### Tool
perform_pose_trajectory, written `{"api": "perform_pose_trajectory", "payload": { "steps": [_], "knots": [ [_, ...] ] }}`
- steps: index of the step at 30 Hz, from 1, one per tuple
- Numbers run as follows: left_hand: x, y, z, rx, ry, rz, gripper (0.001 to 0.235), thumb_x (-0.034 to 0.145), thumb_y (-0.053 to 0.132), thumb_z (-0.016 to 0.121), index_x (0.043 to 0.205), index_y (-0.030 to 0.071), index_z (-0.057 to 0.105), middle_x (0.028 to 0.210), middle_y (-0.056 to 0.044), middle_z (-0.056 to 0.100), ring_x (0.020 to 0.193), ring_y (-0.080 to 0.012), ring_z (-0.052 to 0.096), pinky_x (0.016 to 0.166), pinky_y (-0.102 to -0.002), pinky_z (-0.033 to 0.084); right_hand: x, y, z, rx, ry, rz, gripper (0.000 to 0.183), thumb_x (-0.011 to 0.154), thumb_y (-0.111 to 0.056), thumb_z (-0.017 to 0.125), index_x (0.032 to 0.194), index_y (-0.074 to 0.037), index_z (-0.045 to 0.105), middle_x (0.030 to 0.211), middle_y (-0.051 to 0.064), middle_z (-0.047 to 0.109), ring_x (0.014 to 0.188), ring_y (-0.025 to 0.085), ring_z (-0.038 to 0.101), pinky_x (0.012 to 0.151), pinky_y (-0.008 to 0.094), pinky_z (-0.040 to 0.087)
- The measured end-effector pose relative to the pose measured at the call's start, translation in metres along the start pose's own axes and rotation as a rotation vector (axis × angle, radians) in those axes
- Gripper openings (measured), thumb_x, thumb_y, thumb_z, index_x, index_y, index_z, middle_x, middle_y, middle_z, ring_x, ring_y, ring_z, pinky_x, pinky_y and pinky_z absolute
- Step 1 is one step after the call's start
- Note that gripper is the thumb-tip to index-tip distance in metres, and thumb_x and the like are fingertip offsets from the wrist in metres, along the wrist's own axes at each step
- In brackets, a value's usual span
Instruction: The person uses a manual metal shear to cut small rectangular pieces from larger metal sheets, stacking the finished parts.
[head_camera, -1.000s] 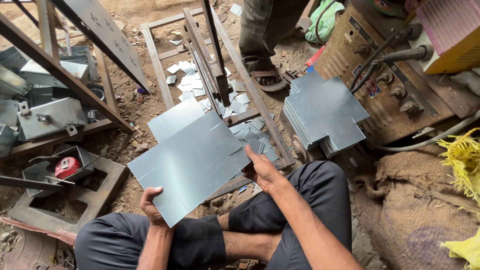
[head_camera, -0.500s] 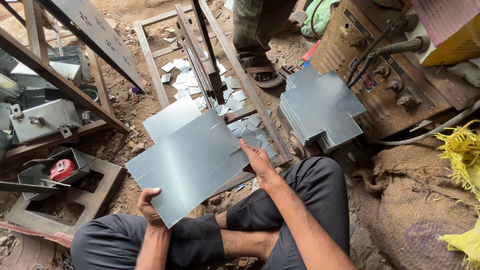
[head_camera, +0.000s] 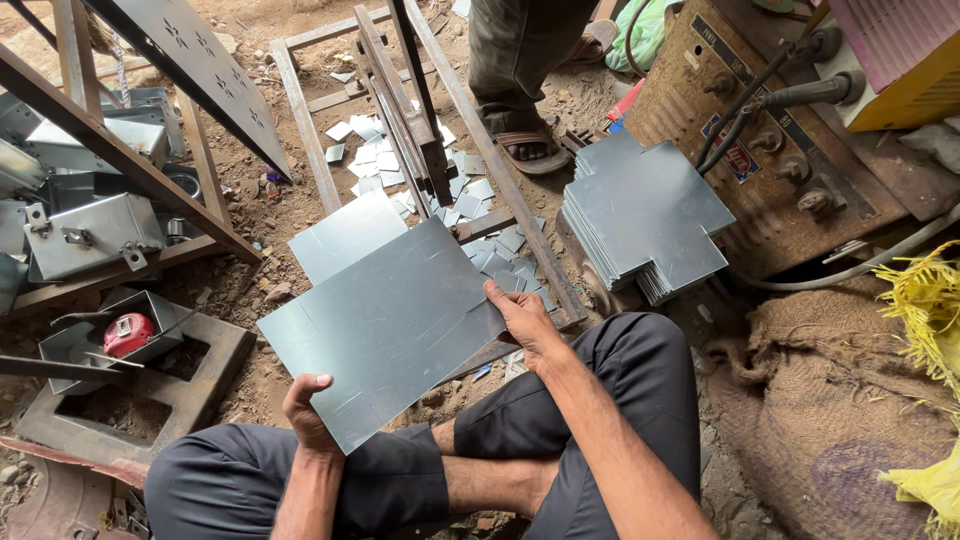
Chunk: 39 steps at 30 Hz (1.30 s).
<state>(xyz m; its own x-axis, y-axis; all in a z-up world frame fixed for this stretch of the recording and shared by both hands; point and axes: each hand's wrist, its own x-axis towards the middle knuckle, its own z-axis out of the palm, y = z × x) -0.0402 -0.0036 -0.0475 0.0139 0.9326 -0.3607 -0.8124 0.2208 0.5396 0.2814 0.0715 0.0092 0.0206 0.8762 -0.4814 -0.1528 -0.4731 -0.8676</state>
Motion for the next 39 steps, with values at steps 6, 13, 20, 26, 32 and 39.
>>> {"api": "perform_pose_trajectory", "payload": {
  "steps": [6, 13, 20, 26, 32, 39],
  "knots": [
    [-0.003, 0.002, 0.008, 0.055, -0.021, 0.020, 0.056, 0.077, 0.022, 0.060, 0.123, -0.011, 0.057, 0.096, -0.017, 0.066, 0.083, -0.0278, 0.069, 0.068, -0.037, 0.060, 0.003, 0.000, -0.003, 0.093, 0.026, 0.022, 0.038, 0.089, -0.040, 0.076, 0.084, -0.003, 0.079, 0.074, 0.003, 0.076, 0.058, 0.009, 0.065, 0.058, 0.026, 0.052],
    [0.003, -0.002, -0.007, -0.091, -0.133, 0.091, 0.047, 0.084, 0.014, 0.061, 0.123, -0.010, 0.058, 0.104, -0.017, 0.067, 0.088, -0.0295, 0.070, 0.076, -0.039, 0.061, -0.011, -0.009, 0.003, 0.003, 0.027, 0.040, 0.042, 0.094, -0.046, 0.071, 0.091, -0.005, 0.080, 0.075, 0.000, 0.070, 0.065, 0.008, 0.062, 0.062, 0.026, 0.051],
    [0.002, -0.001, -0.003, -0.133, -0.091, 0.106, 0.046, 0.081, 0.014, 0.059, 0.121, -0.009, 0.061, 0.102, -0.017, 0.068, 0.089, -0.0292, 0.071, 0.078, -0.039, 0.061, -0.009, -0.008, 0.003, -0.152, 0.022, -0.194, 0.041, 0.095, -0.040, 0.073, 0.097, 0.000, 0.079, 0.082, -0.002, 0.069, 0.073, 0.005, 0.056, 0.067, 0.026, 0.047],
    [0.001, 0.000, -0.005, -0.068, -0.021, 0.091, 0.046, 0.079, 0.015, 0.059, 0.118, -0.008, 0.062, 0.100, -0.016, 0.068, 0.086, -0.0290, 0.070, 0.074, -0.038, 0.061, -0.010, -0.008, 0.001, -0.054, 0.006, -0.070, 0.039, 0.092, -0.038, 0.075, 0.095, 0.000, 0.079, 0.081, 0.001, 0.072, 0.068, 0.007, 0.061, 0.063, 0.025, 0.051],
    [0.001, 0.000, -0.003, -0.088, -0.040, 0.089, 0.044, 0.078, 0.015, 0.060, 0.116, -0.009, 0.062, 0.099, -0.016, 0.068, 0.085, -0.0285, 0.069, 0.074, -0.038, 0.060, -0.005, -0.005, -0.001, 0.013, -0.014, -0.033, 0.040, 0.089, -0.039, 0.077, 0.094, 0.001, 0.079, 0.081, 0.003, 0.075, 0.066, 0.008, 0.065, 0.063, 0.026, 0.054],
    [0.006, -0.004, -0.016, -0.077, -0.080, 0.090, 0.040, 0.082, 0.016, 0.061, 0.110, -0.012, 0.063, 0.092, -0.017, 0.066, 0.075, -0.0269, 0.068, 0.061, -0.034, 0.059, -0.008, -0.007, 0.003, -0.061, 0.042, 0.022, 0.038, 0.086, -0.045, 0.076, 0.094, -0.009, 0.079, 0.079, -0.003, 0.072, 0.069, 0.006, 0.065, 0.064, 0.026, 0.055]
  ]
}}
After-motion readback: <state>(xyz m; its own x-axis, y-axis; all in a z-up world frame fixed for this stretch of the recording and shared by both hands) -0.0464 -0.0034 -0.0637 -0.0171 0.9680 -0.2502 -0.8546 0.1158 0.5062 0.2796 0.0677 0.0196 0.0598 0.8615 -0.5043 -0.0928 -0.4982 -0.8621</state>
